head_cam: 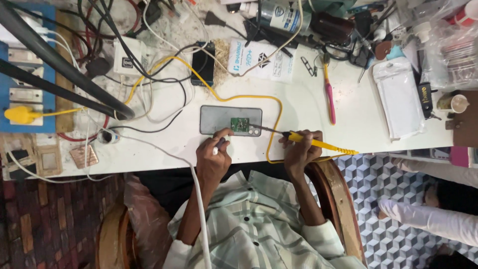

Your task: The person uses a soldering iron and solder wire to work on a small green circuit board placed on a smartphone. They repeatedly apply heat and solder to various points on the board while holding it steady with their other hand.

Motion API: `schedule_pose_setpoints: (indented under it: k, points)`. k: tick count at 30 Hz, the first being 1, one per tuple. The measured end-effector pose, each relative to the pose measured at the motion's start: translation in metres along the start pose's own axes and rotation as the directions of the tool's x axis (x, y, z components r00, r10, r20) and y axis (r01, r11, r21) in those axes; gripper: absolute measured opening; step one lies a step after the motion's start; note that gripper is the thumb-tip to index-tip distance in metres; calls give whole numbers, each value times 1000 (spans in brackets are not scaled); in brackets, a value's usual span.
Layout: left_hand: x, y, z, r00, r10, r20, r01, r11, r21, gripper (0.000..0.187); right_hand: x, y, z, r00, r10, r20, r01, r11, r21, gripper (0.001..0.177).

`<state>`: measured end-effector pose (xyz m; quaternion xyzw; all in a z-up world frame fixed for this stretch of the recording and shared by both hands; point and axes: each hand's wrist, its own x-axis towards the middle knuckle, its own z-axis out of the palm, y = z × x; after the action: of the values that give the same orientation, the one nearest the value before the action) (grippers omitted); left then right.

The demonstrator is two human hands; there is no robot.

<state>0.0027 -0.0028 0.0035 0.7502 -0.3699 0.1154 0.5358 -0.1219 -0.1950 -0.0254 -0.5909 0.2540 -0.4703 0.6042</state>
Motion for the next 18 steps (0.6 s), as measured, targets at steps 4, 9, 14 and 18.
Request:
schedule_pose_setpoints:
  k: [4, 9, 14, 18]
  points:
    - [-2, 3, -2, 1000, 23, 15, -22, 1000, -9, 57, -2, -4, 0, 999, -37, 2, 37, 998, -41, 41]
    - [0, 1, -2, 1000, 10, 17, -10, 1000, -15, 59, 2, -5, 3, 998, 66, 25, -62, 991, -117, 38]
    - [-4, -1, 0, 999, 47, 2, -47, 999, 9, 58, 1, -6, 3, 999, 46, 7, -45, 996, -73, 30]
    - [-4, -2, 1, 999, 35, 3, -35, 999, 14, 59, 3, -9, 3, 998, 56, 33, -54, 997, -46, 28]
